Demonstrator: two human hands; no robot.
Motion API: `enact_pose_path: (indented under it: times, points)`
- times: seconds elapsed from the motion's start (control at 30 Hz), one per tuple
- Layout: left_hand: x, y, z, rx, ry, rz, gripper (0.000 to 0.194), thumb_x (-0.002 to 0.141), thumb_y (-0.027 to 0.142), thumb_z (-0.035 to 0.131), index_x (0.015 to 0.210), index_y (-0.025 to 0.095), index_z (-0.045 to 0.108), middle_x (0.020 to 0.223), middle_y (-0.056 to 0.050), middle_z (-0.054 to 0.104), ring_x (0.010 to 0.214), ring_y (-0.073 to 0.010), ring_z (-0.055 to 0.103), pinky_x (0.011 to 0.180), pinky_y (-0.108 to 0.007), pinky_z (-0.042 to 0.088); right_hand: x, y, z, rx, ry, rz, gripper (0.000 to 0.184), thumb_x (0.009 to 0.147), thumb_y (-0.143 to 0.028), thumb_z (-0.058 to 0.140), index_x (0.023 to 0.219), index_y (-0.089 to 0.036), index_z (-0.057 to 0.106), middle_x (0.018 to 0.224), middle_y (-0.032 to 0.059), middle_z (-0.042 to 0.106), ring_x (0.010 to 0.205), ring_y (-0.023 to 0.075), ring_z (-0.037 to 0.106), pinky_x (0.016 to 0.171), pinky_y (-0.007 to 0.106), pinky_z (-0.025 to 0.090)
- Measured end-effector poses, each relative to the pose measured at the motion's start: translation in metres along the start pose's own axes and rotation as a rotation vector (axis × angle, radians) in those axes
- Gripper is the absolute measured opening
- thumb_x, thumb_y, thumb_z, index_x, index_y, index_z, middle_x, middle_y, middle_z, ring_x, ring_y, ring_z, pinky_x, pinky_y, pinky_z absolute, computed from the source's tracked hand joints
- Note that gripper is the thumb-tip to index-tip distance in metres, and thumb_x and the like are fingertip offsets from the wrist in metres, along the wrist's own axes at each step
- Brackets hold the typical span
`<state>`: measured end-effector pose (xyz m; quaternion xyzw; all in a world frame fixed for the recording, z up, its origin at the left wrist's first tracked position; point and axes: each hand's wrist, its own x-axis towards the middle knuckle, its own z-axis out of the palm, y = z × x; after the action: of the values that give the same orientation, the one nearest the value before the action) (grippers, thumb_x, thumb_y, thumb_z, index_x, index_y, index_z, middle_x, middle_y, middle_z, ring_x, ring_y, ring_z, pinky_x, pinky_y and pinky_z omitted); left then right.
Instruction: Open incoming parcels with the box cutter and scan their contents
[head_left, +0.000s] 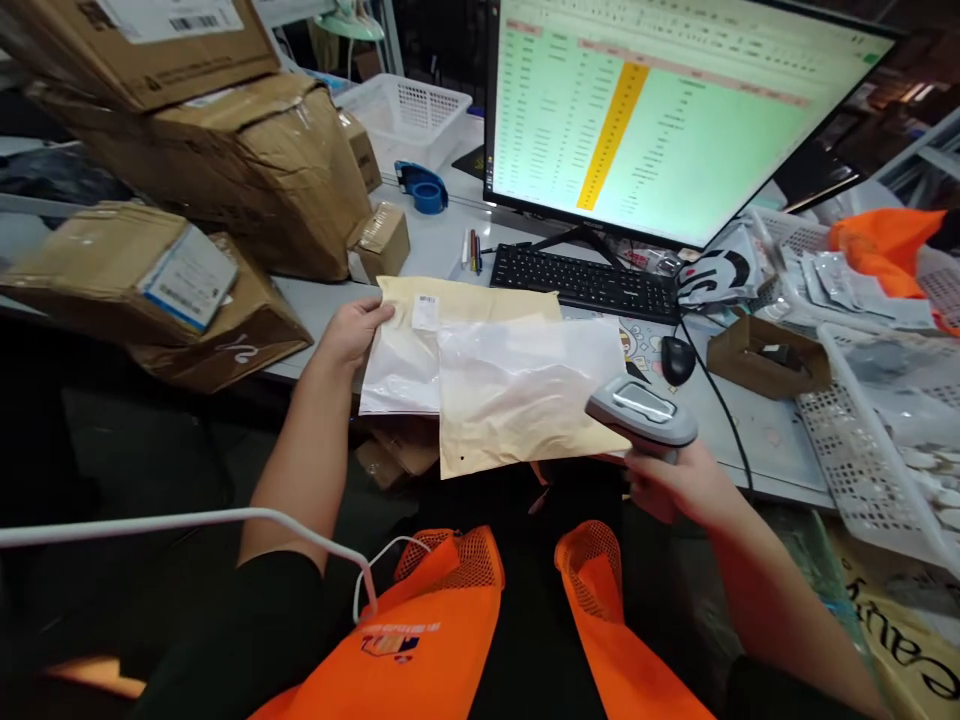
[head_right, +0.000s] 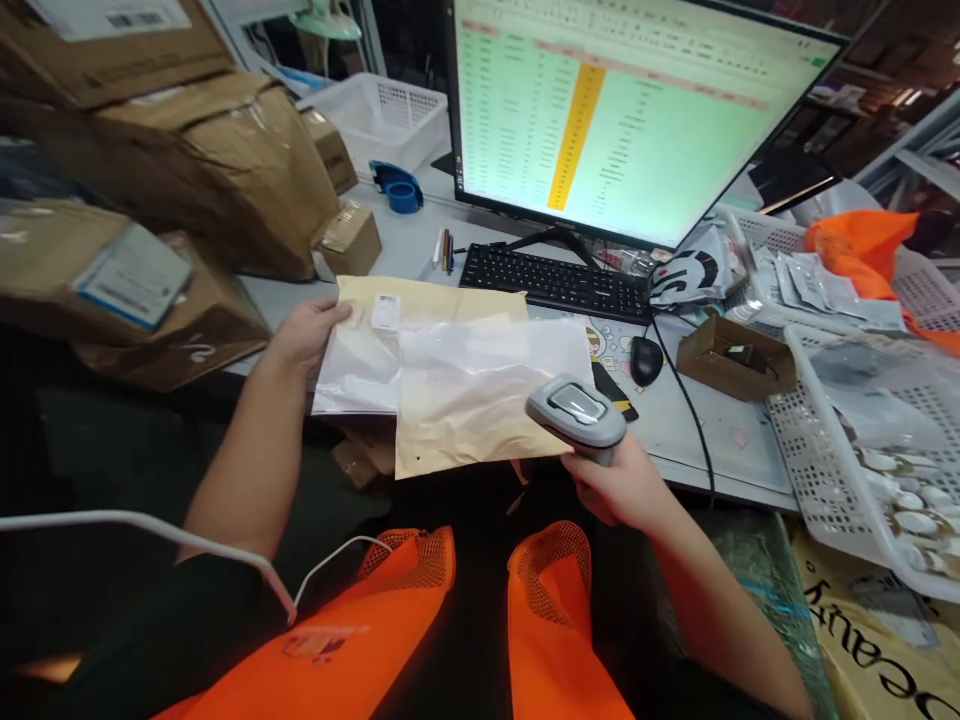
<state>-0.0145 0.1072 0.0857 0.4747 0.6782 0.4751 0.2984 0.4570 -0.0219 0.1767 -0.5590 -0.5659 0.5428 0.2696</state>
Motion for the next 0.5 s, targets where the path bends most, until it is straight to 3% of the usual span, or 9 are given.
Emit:
enact_pose_path:
  times: [0.17, 0.27, 0.33, 0.4, 0.5]
  points:
    - [-0.028, 0.03, 0.003, -0.099, 0.11, 0.199, 0.056, 0.08, 0.062, 0.07, 0.103, 0.011, 0.072, 0.097, -0.003, 0.075, 0.09, -0.0179, 0.065, 0.085, -0.033, 0.055, 0.054, -0.071, 0.066, 0.055, -0.187, -0.15, 0.017, 0.07, -0.032, 0.072, 0.07, -0.021, 0.059, 0.053, -0.0004, 0.06, 0.047, 0.0154, 0.057, 0.047, 0.027, 0.046]
    - [-0.04, 0.036, 0.003, -0.081, 0.114, 0.265, 0.049, 0.078, 0.058, 0.069, 0.092, 0.011, 0.073, 0.089, -0.005, 0.074, 0.084, -0.0178, 0.062, 0.078, -0.03, 0.052, 0.076, -0.088, 0.085, 0.064, -0.257, -0.185, 0.022, 0.068, -0.033, 0.07, 0.062, -0.022, 0.051, 0.051, -0.0005, 0.058, 0.045, 0.0143, 0.054, 0.046, 0.027, 0.044]
    - [-0.042, 0.033, -0.002, -0.069, 0.1, 0.251, 0.048, 0.081, 0.055, 0.064, 0.095, 0.01, 0.074, 0.091, -0.008, 0.074, 0.083, -0.02, 0.064, 0.078, -0.031, 0.053, 0.076, -0.084, 0.081, 0.075, -0.268, -0.166, 0.023, 0.068, -0.034, 0.07, 0.064, -0.022, 0.051, 0.049, -0.001, 0.057, 0.043, 0.0142, 0.052, 0.045, 0.027, 0.043]
    - [-0.041, 0.025, -0.012, 0.05, 0.082, 0.165, 0.05, 0.084, 0.05, 0.06, 0.11, 0.01, 0.072, 0.102, -0.012, 0.075, 0.091, -0.0251, 0.067, 0.085, -0.035, 0.056, 0.066, -0.066, 0.061, 0.106, -0.199, -0.123, 0.023, 0.069, -0.035, 0.074, 0.072, -0.021, 0.056, 0.051, -0.0012, 0.059, 0.044, 0.0145, 0.053, 0.045, 0.026, 0.044]
    - [-0.039, 0.015, -0.024, 0.473, 0.154, 0.115, 0.069, 0.085, 0.048, 0.063, 0.141, 0.008, 0.059, 0.128, -0.021, 0.068, 0.119, -0.0394, 0.063, 0.107, -0.052, 0.05, 0.042, -0.021, 0.007, 0.171, 0.134, -0.041, 0.038, 0.067, -0.04, 0.084, 0.091, -0.02, 0.061, 0.059, -0.0007, 0.065, 0.048, 0.0158, 0.058, 0.047, 0.027, 0.049]
